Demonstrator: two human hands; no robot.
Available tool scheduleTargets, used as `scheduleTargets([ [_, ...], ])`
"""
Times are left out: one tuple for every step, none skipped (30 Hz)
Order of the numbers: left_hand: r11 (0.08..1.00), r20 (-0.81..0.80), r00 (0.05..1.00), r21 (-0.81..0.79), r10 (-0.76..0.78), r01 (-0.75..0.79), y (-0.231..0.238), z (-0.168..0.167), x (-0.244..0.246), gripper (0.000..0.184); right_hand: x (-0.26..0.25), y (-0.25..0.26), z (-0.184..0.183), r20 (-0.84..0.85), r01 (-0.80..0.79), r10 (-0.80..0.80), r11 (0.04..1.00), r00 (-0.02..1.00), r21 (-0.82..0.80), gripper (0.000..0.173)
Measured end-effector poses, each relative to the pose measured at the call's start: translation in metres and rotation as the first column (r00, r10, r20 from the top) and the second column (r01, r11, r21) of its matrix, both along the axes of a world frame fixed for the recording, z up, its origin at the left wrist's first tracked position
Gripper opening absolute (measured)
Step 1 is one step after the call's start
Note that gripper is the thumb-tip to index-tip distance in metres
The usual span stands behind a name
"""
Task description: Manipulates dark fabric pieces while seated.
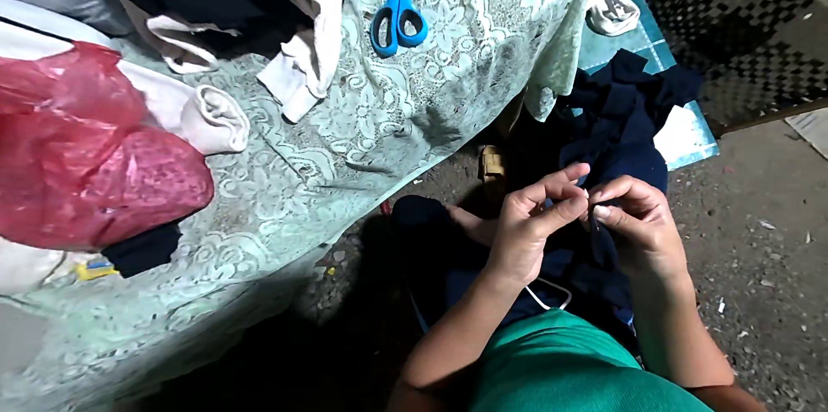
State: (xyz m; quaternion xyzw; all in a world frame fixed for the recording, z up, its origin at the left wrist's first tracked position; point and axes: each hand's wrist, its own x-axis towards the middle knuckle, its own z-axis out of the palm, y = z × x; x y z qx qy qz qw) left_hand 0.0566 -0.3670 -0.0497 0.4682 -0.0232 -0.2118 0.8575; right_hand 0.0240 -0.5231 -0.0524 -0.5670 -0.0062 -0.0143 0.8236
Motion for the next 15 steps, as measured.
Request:
scheduleTargets([
  [1.0,-0.003,1.0,-0.006,-0.009,0.008,0.001,0.0,-0.001,0.01,0.0,0.0,0.0,0.0,-0.006,0.006,1.0,1.0,0.002,0.013],
  [1.0,-0.012,1.0,-0.008,-0.018,0.017,0.001,0.0,-0.002,0.01,0.0,-0.001,0.0,-0.001,-0.012,0.012,1.0,1.0,0.002,0.013],
  [1.0,-0.029,0.999,-0.013,-0.026,0.026,0.002,0.0,-0.003,0.011,0.0,-0.001,0.0,-0.004,-0.019,0.019,1.0,1.0,-0.002,0.013],
  [0.999,-0.047,0.998,-0.02,-0.033,0.032,0.003,0.0,-0.004,0.012,0.001,-0.001,0.0,-0.007,-0.025,0.025,1.0,1.0,-0.003,0.012],
  [0.999,-0.059,0.997,-0.031,-0.04,0.038,0.004,-0.001,-0.004,0.012,0.001,0.0,0.0,-0.008,-0.03,0.03,1.0,1.0,-0.003,0.012],
  [0.998,-0.066,0.997,-0.051,-0.047,0.044,0.004,-0.001,-0.004,0.012,0.002,0.0,-0.001,-0.002,-0.04,0.04,0.999,0.999,0.0,0.012],
  [0.996,-0.068,0.996,-0.069,-0.058,0.054,0.005,-0.002,-0.003,0.012,0.003,0.0,-0.001,0.007,-0.054,0.054,0.999,0.999,0.003,0.012],
  [0.994,-0.065,0.995,-0.085,-0.071,0.065,0.006,-0.002,-0.003,0.013,0.003,0.001,-0.001,0.01,-0.068,0.068,0.998,0.998,0.005,0.012],
  [0.993,-0.063,0.995,-0.094,-0.078,0.071,0.007,-0.002,-0.003,0.013,0.004,0.001,-0.001,0.009,-0.081,0.081,0.997,0.997,0.009,0.012],
  [0.993,-0.064,0.996,-0.1,-0.069,0.063,0.007,-0.003,-0.002,0.014,0.004,0.001,-0.001,0.002,-0.096,0.096,0.995,0.995,0.017,0.012],
  [0.993,-0.061,0.997,-0.105,-0.055,0.049,0.01,-0.004,-0.001,0.016,0.004,0.001,0.0,-0.006,-0.113,0.113,0.993,0.994,0.025,0.011],
  [0.992,-0.057,0.998,-0.12,-0.033,0.026,0.015,-0.006,0.002,0.02,0.004,0.0,0.0,-0.016,-0.128,0.129,0.991,0.992,0.029,0.009],
  [0.986,-0.077,0.997,-0.167,0.005,-0.017,0.024,-0.008,0.007,0.025,0.004,-0.002,0.001,-0.023,-0.135,0.136,0.99,0.99,0.032,0.008],
  [0.97,-0.115,0.992,-0.23,0.052,-0.077,0.037,-0.012,0.013,0.031,0.004,-0.005,0.002,-0.03,-0.135,0.136,0.99,0.99,0.036,0.008],
  [0.943,-0.158,0.982,-0.299,0.105,-0.149,0.055,-0.017,0.019,0.034,0.004,-0.008,0.003,-0.034,-0.126,0.127,0.991,0.991,0.035,0.009],
])
